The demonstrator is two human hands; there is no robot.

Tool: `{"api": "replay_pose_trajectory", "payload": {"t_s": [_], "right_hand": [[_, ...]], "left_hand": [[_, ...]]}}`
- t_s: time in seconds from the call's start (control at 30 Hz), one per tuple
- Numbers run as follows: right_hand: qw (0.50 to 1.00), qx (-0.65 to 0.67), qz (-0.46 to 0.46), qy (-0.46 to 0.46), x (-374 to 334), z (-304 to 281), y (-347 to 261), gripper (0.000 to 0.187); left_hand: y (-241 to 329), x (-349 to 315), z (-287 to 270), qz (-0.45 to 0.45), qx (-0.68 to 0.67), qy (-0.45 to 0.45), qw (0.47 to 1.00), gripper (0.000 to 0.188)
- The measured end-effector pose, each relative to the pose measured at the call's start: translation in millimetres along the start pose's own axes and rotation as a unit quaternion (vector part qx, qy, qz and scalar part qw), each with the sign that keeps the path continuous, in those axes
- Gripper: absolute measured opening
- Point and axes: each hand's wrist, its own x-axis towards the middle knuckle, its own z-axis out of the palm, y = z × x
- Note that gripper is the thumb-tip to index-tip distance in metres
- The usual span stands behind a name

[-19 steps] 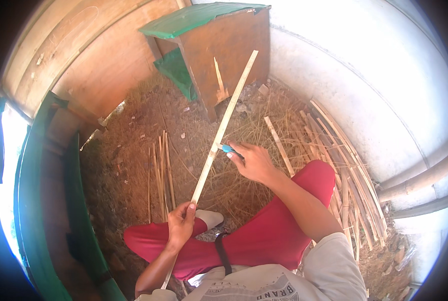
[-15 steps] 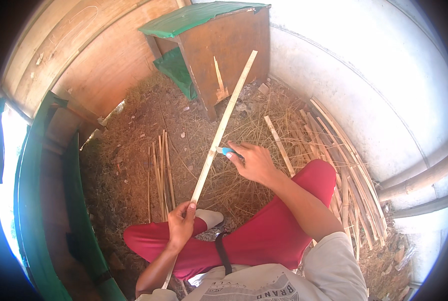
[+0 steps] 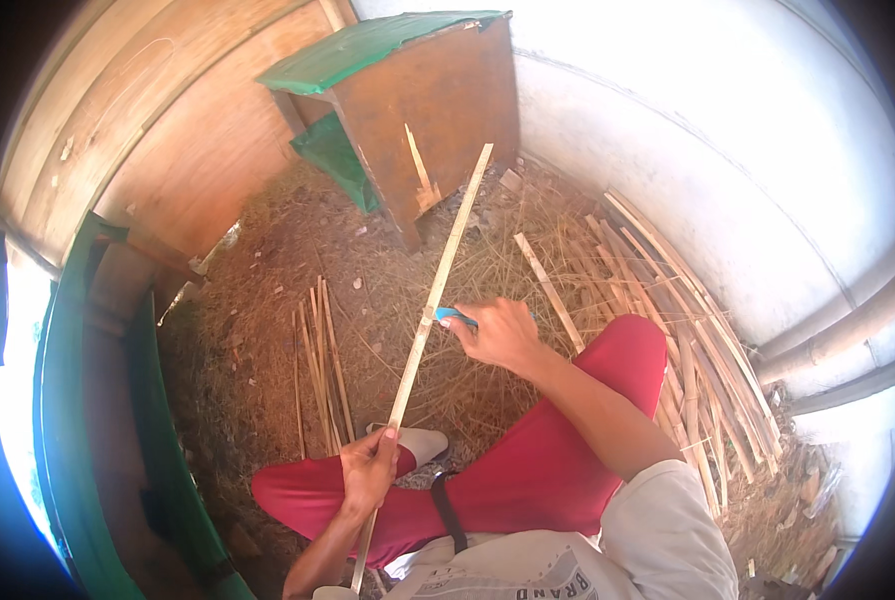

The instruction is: The person sits on the ground and uses a knife to sharpen the ends of thin wooden sticks. They repeatedly hold a stick, scrape the blade along its length to form a point, and then set the stick aside. The person also uses a small blue tool to scrape or clean the sticks.

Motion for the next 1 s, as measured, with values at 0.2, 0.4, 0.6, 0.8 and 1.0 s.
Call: {"api": "replay_pose_trajectory", "payload": {"t_s": [0.2, 0.4, 0.6, 0.8, 1.0], "right_hand": [[0.999, -0.011, -0.027, 0.022, 1.0, 12.8, 6.6, 0.038], [0.997, -0.053, 0.056, -0.021, 17.8, 8.8, 15.8, 0.037], [0.971, -0.054, 0.211, -0.093, 30.2, 5.1, 47.4, 0.042], [0.961, -0.079, 0.253, -0.074, 31.1, 13.7, 75.7, 0.051], [0.951, -0.105, 0.287, -0.051, 27.9, 20.9, 106.4, 0.044]], "left_hand": [[11.1, -17.1, -7.0, -0.062, -0.034, -0.005, 0.997, 0.028], [12.4, -45.3, -24.6, -0.105, -0.012, -0.001, 0.994, 0.026], [-6.0, -91.7, -50.4, -0.168, -0.02, 0.01, 0.986, 0.023], [-63.9, -121.2, -97.7, -0.008, 0.158, 0.016, 0.987, 0.026], [-38.8, -141.6, -106.3, -0.059, 0.188, 0.003, 0.98, 0.023]]}}
